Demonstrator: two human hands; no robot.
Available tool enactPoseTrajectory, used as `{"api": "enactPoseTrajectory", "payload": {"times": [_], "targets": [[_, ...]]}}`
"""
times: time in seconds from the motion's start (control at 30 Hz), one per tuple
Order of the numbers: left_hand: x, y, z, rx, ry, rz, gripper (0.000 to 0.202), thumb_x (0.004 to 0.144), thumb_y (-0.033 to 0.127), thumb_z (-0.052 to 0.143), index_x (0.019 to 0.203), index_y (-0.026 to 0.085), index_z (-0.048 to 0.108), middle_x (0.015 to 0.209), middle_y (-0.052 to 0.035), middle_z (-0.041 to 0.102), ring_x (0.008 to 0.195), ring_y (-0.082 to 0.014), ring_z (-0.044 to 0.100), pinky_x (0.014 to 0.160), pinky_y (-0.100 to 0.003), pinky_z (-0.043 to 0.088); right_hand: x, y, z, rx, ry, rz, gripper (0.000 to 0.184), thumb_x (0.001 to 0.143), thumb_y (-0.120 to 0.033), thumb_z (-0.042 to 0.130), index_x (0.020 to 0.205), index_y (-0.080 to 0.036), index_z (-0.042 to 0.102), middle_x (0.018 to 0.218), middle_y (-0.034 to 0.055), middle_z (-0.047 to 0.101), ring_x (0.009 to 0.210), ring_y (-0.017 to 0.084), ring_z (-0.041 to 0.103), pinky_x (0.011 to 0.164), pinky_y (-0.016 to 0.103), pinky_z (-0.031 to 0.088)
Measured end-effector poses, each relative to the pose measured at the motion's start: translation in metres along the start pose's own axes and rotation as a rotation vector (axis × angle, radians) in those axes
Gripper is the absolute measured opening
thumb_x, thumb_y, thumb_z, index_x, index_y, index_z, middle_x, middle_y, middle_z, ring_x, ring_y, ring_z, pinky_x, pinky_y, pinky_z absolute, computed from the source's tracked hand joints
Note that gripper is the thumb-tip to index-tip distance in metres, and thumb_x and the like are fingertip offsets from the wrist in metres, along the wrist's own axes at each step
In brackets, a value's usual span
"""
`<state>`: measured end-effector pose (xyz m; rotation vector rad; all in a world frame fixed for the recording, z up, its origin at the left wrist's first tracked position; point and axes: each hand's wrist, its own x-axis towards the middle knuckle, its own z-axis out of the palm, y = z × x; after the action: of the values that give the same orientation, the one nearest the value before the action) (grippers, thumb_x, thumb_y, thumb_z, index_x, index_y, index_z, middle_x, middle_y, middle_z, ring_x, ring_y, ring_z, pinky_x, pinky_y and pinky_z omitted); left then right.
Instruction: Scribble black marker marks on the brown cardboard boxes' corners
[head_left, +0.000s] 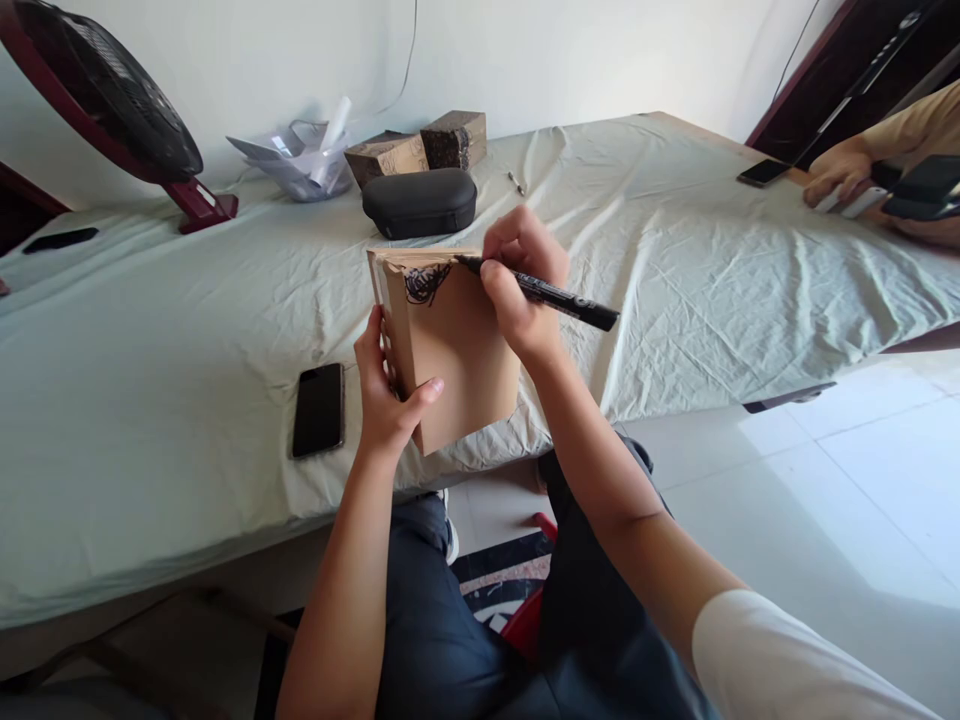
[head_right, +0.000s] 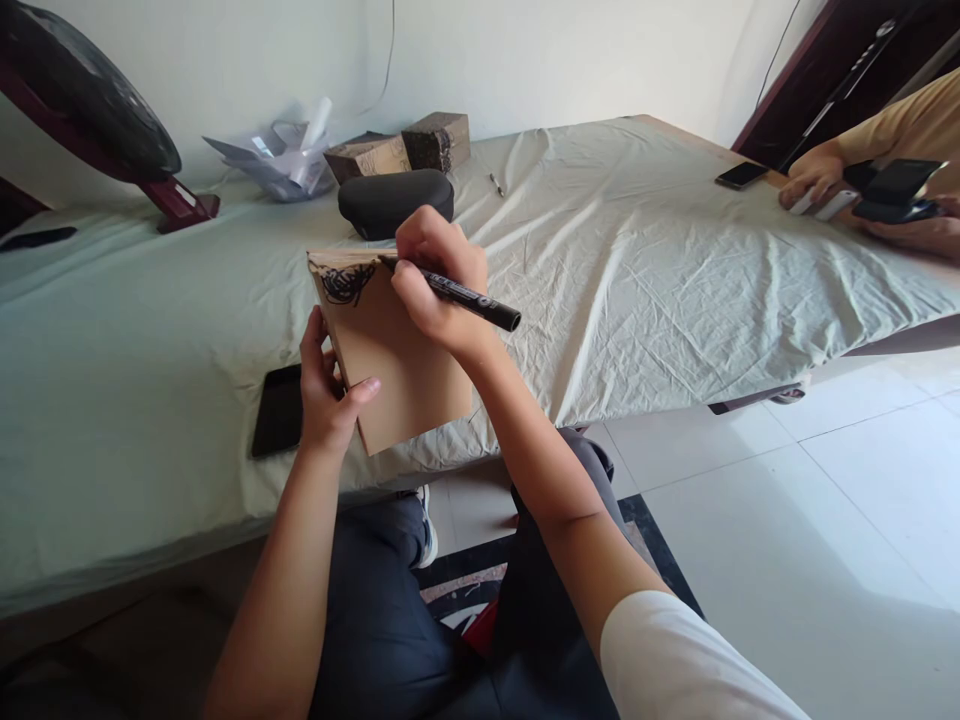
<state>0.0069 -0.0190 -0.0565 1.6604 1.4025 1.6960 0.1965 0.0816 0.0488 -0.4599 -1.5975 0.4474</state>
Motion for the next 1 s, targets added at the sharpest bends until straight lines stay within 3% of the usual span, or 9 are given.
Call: {"api": "enactPoseTrajectory", "payload": {"times": [0.2, 0.3, 0.4, 0.47, 0.53, 0.63, 0.73, 0.83, 1.0], "targets": [[-0.001, -0.002, -0.001, -0.022, 0.014, -0.025, 0.122, 0.071, 0.076, 0.091, 0.173, 0.038, 0.035, 0.175, -0.0156, 0.038, 0.157, -0.0429, 0.048, 0.121, -0.056, 0.054, 0.006, -0.006, -0.004, 0.102, 0.164, 0.04, 0.029, 0.103, -0.058, 0.061, 0.098, -0.032, 0.051, 0.081, -0.0012, 0.054, 0.067, 0.02, 0.055, 0.07, 0.039, 0.057], [-0.001, -0.003, -0.006, -0.005, 0.032, -0.052, 0.122, 0.07, 0.074, 0.091, 0.173, 0.037, 0.036, 0.176, -0.0151, 0.04, 0.151, -0.0416, 0.055, 0.115, -0.054, 0.058, 0.007, -0.004, -0.009, 0.07, 0.254, 0.175, 0.041, 0.103, -0.074, 0.061, 0.104, -0.034, 0.056, 0.07, -0.0036, 0.053, 0.064, 0.021, 0.059, 0.076, 0.041, 0.064], [0.0, -0.005, -0.013, 0.021, 0.055, -0.068, 0.12, 0.07, 0.073, 0.09, 0.173, 0.036, 0.038, 0.175, -0.0144, 0.043, 0.138, -0.0381, 0.063, 0.107, -0.05, 0.061, 0.006, 0.012, -0.021, 0.034, 0.286, 0.273, 0.044, 0.099, -0.076, 0.067, 0.102, -0.033, 0.061, 0.073, -0.0021, 0.06, 0.066, 0.021, 0.062, 0.075, 0.041, 0.066], [0.001, -0.006, -0.017, 0.019, 0.065, -0.069, 0.119, 0.071, 0.071, 0.089, 0.173, 0.036, 0.039, 0.174, -0.0142, 0.046, 0.133, -0.0362, 0.066, 0.104, -0.048, 0.062, 0.004, 0.032, -0.032, 0.08, 0.235, 0.307, 0.046, 0.098, -0.073, 0.069, 0.117, -0.031, 0.065, 0.099, 0.0032, 0.074, 0.078, 0.02, 0.07, 0.073, 0.038, 0.065], [0.003, -0.007, -0.021, 0.006, 0.073, -0.069, 0.12, 0.071, 0.069, 0.089, 0.173, 0.035, 0.039, 0.173, -0.0142, 0.047, 0.131, -0.0358, 0.067, 0.102, -0.047, 0.063, -0.002, 0.056, -0.042, 0.193, 0.125, 0.405, 0.051, 0.101, -0.071, 0.062, 0.132, -0.031, 0.064, 0.118, 0.0065, 0.076, 0.089, 0.021, 0.077, 0.071, 0.035, 0.064], [0.004, -0.008, -0.024, -0.011, 0.089, -0.082, 0.12, 0.069, 0.066, 0.09, 0.173, 0.035, 0.039, 0.173, -0.0137, 0.048, 0.133, -0.0365, 0.066, 0.103, -0.046, 0.063, -0.019, 0.089, -0.055, 0.392, 0.085, 0.616, 0.05, 0.096, -0.065, 0.064, 0.13, -0.028, 0.063, 0.119, 0.0075, 0.079, 0.08, 0.017, 0.077, 0.061, 0.029, 0.061], [0.004, -0.011, -0.027, -0.023, 0.104, -0.107, 0.116, 0.069, 0.059, 0.089, 0.173, 0.037, 0.04, 0.173, -0.0115, 0.048, 0.137, -0.0364, 0.065, 0.106, -0.046, 0.062, -0.045, 0.104, -0.069, 0.399, 0.03, 0.794, 0.044, 0.083, -0.053, 0.075, 0.114, -0.029, 0.056, 0.103, 0.0015, 0.079, 0.065, 0.012, 0.069, 0.052, 0.024, 0.052], [0.006, -0.014, -0.029, -0.027, 0.134, -0.129, 0.113, 0.07, 0.052, 0.087, 0.172, 0.038, 0.041, 0.174, -0.0103, 0.047, 0.14, -0.0358, 0.063, 0.109, -0.046, 0.061, -0.067, 0.106, -0.086, 0.202, -0.208, 0.814, 0.046, 0.081, -0.04, 0.073, 0.119, -0.031, 0.049, 0.091, -0.0038, 0.077, 0.055, 0.011, 0.056, 0.05, 0.024, 0.042], [0.012, -0.017, -0.031, -0.064, 0.207, -0.141, 0.115, 0.065, 0.046, 0.086, 0.17, 0.027, 0.042, 0.174, -0.014, 0.048, 0.144, -0.0355, 0.06, 0.119, -0.047, 0.055, -0.079, 0.106, -0.1, -0.454, -0.534, 0.622, 0.027, 0.087, -0.018, 0.063, 0.113, -0.021, 0.072, 0.105, 0.0063, 0.077, 0.071, 0.016, 0.06, 0.074, 0.033, 0.048]]}}
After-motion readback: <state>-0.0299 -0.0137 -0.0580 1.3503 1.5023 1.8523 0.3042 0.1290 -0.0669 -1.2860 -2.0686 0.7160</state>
